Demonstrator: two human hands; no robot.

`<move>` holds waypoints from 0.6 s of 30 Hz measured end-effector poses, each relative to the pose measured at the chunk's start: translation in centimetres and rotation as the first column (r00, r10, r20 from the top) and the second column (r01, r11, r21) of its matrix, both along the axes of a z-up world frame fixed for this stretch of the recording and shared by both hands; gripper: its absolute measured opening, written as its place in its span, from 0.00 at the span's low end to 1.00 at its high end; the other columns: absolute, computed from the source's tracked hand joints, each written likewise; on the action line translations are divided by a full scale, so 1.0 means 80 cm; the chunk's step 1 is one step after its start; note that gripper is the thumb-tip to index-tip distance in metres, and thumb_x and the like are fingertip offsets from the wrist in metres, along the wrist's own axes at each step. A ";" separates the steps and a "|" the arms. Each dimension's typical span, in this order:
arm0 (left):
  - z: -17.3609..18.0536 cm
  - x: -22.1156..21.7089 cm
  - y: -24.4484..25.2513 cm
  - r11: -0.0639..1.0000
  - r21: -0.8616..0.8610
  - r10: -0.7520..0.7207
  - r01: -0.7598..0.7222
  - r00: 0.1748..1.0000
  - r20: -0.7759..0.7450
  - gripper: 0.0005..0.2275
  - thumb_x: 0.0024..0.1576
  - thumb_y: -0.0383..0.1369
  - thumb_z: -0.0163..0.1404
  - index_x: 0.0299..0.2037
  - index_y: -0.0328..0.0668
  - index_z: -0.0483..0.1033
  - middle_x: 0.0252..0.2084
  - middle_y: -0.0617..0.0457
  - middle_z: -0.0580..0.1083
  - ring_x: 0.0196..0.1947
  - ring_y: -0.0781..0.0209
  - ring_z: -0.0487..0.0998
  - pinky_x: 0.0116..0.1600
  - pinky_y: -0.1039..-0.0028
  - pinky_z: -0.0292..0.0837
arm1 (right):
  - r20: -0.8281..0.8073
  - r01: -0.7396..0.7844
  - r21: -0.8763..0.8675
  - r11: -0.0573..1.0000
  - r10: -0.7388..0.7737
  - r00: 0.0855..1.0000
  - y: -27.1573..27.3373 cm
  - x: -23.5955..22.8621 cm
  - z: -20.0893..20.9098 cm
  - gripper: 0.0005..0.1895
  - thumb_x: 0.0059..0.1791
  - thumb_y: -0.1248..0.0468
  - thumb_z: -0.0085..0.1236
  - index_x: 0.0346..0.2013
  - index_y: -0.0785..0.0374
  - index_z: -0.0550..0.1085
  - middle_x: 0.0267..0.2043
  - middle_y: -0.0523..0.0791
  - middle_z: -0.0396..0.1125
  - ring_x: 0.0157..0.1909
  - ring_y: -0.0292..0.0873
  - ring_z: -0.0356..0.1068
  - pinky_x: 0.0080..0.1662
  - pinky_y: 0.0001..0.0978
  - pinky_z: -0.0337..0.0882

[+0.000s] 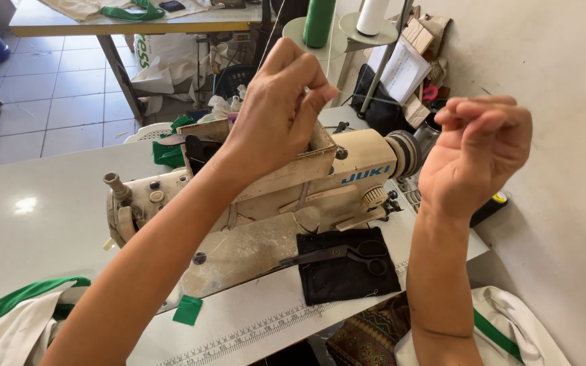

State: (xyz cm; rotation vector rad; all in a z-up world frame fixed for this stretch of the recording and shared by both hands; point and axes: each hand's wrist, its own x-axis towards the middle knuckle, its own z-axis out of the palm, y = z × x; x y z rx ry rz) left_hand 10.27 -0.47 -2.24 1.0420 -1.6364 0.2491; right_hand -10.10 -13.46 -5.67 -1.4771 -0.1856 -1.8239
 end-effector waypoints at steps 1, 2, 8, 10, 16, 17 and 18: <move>-0.002 -0.001 0.000 1.000 -0.008 -0.016 0.016 1.000 0.006 0.10 0.68 0.31 0.45 0.35 0.34 0.67 0.38 0.49 0.60 0.26 0.64 0.59 0.28 0.77 0.62 | -0.002 0.037 -0.044 0.998 -0.037 0.999 0.004 -0.002 -0.003 0.09 0.58 0.58 0.59 0.40 0.59 0.72 0.40 0.43 0.70 0.39 0.39 0.71 0.43 0.27 0.77; -0.007 -0.010 0.002 1.000 -0.006 -0.014 0.014 1.000 0.005 0.10 0.68 0.31 0.45 0.35 0.34 0.67 0.38 0.49 0.60 0.26 0.64 0.59 0.28 0.77 0.62 | -0.003 0.035 -0.042 0.998 -0.035 0.999 0.014 -0.003 -0.007 0.09 0.58 0.58 0.59 0.40 0.59 0.72 0.40 0.43 0.70 0.39 0.39 0.71 0.43 0.27 0.77; -0.035 -0.076 0.060 0.949 0.297 -0.059 0.109 0.983 -0.173 0.12 0.66 0.28 0.42 0.28 0.39 0.68 0.21 0.55 0.69 0.17 0.66 0.65 0.21 0.77 0.59 | 0.046 0.553 -0.495 0.670 -0.615 0.787 0.073 -0.034 -0.058 0.16 0.57 0.60 0.50 0.31 0.69 0.71 0.37 0.51 0.64 0.28 0.48 0.58 0.32 0.42 0.67; -0.042 -0.091 0.081 0.832 0.467 -0.173 0.299 0.940 -0.294 0.21 0.62 0.50 0.41 0.24 0.46 0.70 0.21 0.60 0.63 0.22 0.67 0.61 0.27 0.73 0.54 | -0.100 0.342 -0.747 0.570 -0.605 0.790 0.078 -0.057 -0.087 0.14 0.48 0.62 0.71 0.46 0.58 0.77 0.49 0.40 0.66 0.44 0.38 0.66 0.47 0.34 0.74; -0.085 -0.086 0.108 0.765 0.550 0.033 0.336 0.832 -0.554 0.08 0.60 0.33 0.56 0.29 0.43 0.77 0.25 0.60 0.67 0.21 0.71 0.58 0.26 0.75 0.54 | -0.315 0.242 -0.584 0.775 -0.491 0.812 0.098 -0.049 -0.191 0.15 0.57 0.52 0.52 0.53 0.55 0.73 0.48 0.46 0.60 0.39 0.44 0.68 0.43 0.36 0.77; -0.086 -0.081 0.112 0.768 0.549 0.036 0.329 0.834 -0.550 0.08 0.60 0.33 0.56 0.29 0.43 0.77 0.25 0.60 0.67 0.21 0.71 0.58 0.26 0.75 0.54 | -0.310 0.240 -0.586 0.774 -0.487 0.816 0.099 -0.047 -0.201 0.15 0.57 0.52 0.52 0.53 0.55 0.73 0.48 0.46 0.60 0.39 0.44 0.68 0.43 0.36 0.77; -0.087 -0.077 0.117 0.746 0.585 0.080 0.318 0.830 -0.553 0.08 0.61 0.34 0.56 0.30 0.43 0.79 0.26 0.59 0.68 0.21 0.71 0.58 0.27 0.76 0.55 | -0.505 0.118 -0.600 0.791 -0.489 0.711 0.100 -0.045 -0.210 0.14 0.56 0.55 0.52 0.51 0.60 0.74 0.46 0.47 0.67 0.38 0.47 0.69 0.41 0.39 0.72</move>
